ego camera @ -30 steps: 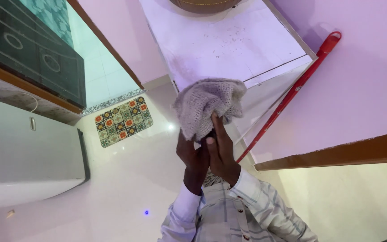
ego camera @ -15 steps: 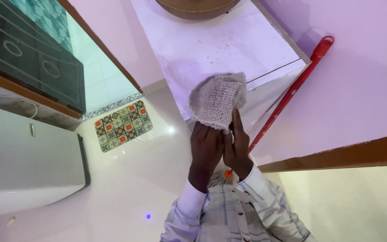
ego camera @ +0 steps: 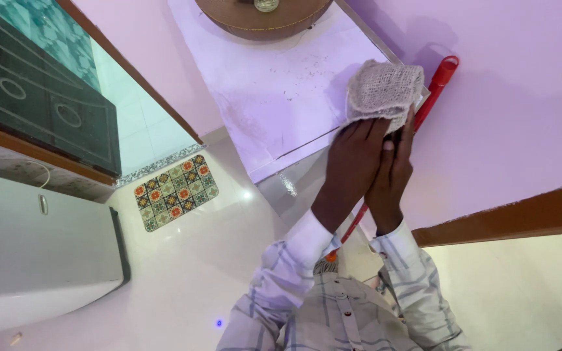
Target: The person wipes the top surface and interior shelves of a white cabinet using a cloth. They move around the cabinet to reach different sides and continue wiping the brick-patterned shelves inside.
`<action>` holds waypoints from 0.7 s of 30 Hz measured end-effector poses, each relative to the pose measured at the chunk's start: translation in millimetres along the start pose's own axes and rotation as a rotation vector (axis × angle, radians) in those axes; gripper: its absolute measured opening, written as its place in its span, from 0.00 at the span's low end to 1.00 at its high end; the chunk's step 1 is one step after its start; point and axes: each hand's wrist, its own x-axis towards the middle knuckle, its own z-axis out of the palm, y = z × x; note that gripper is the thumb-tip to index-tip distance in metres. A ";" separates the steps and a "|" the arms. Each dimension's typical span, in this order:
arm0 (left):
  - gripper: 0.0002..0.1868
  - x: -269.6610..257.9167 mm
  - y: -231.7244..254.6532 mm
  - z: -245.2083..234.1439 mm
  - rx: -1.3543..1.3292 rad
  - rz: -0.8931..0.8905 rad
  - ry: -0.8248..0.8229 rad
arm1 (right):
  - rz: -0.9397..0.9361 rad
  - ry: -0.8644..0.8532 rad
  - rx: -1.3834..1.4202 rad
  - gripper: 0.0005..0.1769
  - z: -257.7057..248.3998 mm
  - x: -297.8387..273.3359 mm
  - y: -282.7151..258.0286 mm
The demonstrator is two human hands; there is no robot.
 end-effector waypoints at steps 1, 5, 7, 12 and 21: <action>0.20 8.4 1.0 10.5 -0.016 0.012 -0.006 | -0.005 0.021 -0.005 0.29 -5.1 6.6 6.5; 0.24 33.6 8.5 46.2 -0.052 0.084 0.023 | 0.095 0.099 0.047 0.31 -21.1 28.4 37.9; 0.24 39.8 11.4 57.4 -0.073 0.065 -0.029 | 0.089 0.107 0.102 0.31 -27.6 31.4 51.8; 0.21 27.5 11.1 64.6 -0.055 0.130 0.062 | -0.024 0.119 0.225 0.30 -24.4 20.1 73.6; 0.09 -37.0 -32.0 108.6 0.034 0.120 -0.148 | 0.234 0.205 0.663 0.13 -11.2 -51.3 145.6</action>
